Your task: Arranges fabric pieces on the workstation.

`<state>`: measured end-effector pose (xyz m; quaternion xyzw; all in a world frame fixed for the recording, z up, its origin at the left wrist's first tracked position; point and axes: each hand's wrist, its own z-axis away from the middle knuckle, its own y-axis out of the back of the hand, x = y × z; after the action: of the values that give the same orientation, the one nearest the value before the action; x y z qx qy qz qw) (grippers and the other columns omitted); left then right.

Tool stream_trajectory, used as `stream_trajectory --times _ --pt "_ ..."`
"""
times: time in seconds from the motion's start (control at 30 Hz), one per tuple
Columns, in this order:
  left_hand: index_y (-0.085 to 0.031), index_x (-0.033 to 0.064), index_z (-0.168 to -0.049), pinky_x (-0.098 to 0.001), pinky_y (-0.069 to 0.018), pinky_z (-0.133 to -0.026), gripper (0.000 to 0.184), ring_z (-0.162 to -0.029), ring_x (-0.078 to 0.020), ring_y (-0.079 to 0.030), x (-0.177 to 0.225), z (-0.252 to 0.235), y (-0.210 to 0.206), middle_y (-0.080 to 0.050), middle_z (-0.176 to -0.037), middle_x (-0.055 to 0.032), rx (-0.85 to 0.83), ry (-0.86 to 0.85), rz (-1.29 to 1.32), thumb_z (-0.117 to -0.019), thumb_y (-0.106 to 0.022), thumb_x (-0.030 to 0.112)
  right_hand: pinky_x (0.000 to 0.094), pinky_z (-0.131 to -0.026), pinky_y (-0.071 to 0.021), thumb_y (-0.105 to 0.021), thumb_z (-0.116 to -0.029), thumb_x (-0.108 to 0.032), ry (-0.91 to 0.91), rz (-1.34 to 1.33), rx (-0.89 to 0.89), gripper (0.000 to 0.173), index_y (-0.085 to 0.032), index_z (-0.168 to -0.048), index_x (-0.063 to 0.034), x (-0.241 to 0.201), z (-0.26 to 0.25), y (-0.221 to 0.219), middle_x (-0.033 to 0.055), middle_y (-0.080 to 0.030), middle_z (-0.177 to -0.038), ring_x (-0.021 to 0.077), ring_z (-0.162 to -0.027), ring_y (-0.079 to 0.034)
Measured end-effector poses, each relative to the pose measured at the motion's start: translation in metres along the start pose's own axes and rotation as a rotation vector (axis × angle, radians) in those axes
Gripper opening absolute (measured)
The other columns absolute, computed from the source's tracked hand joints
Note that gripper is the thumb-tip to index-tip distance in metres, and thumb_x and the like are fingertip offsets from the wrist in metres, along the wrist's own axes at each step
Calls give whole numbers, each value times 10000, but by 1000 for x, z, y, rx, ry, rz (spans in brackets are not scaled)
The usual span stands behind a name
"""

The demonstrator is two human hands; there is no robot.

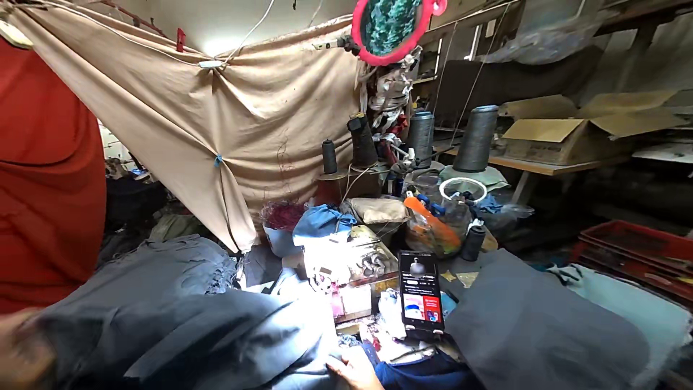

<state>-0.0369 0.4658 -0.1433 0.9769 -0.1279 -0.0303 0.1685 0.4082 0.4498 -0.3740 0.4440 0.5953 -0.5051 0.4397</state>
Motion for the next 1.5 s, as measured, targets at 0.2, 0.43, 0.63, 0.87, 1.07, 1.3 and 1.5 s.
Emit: stream_trajectory --times 0.2,0.43,0.63,0.87,1.07,1.3,1.5 --pt "-485 138 -1525 -808 -280 -1038 793 -1365 -593 -411 -76 19 -118 -480 -1457 -361 -932 511 -157 -898 -728 557 308 -839 -566 -625 -992 -105 -222 -88 15 100 -698 -948 -53 9 15 -11 -23 -729 -846 58 -818 -685" --pt "-660 -3 -1293 -684 -417 -1053 458 -1261 -508 -563 109 34 -98 -626 -1306 -298 -377 -38 43 -938 -629 286 281 -764 -575 -649 -970 -97 -279 -138 -5 85 -705 -915 -63 1 25 2 -17 -732 -818 61 -767 -683" --pt "-741 131 -1209 -560 -573 -801 494 -1085 -372 -695 230 154 -124 -711 -1195 -167 -659 -223 343 -723 -768 215 285 -762 -573 -640 -973 -91 -242 -155 -33 81 -710 -946 -60 -22 35 -4 -15 -738 -846 64 -784 -687" --pt "-748 19 -1128 -521 -537 -974 266 -1057 -319 -713 198 87 -115 -749 -1083 -172 -1013 259 513 -998 -529 97 291 -773 -587 -638 -986 -100 -227 -128 -32 100 -720 -952 -54 -24 34 5 -13 -742 -837 71 -780 -698" --pt "-753 26 -984 -393 -557 -793 340 -795 -175 -687 207 59 -101 -723 -840 -95 -855 170 730 -1048 -533 277 294 -752 -579 -654 -980 -138 -239 -95 -30 148 -715 -858 -79 -9 30 8 -29 -719 -778 62 -743 -680" --pt "-808 115 -983 -417 -594 -573 185 -652 -240 -710 253 123 -77 -742 -824 -95 -728 -181 660 -971 -669 235 273 -767 -567 -683 -946 -95 -280 -21 -39 107 -718 -846 -82 -3 39 12 -53 -714 -758 33 -725 -669" --pt "-811 131 -952 -378 -559 -496 186 -581 -221 -681 270 127 -103 -714 -749 -79 -607 -233 508 -928 -651 223 275 -732 -558 -670 -956 -106 -216 -16 2 135 -668 -822 -95 -2 19 11 -56 -672 -736 43 -705 -642"
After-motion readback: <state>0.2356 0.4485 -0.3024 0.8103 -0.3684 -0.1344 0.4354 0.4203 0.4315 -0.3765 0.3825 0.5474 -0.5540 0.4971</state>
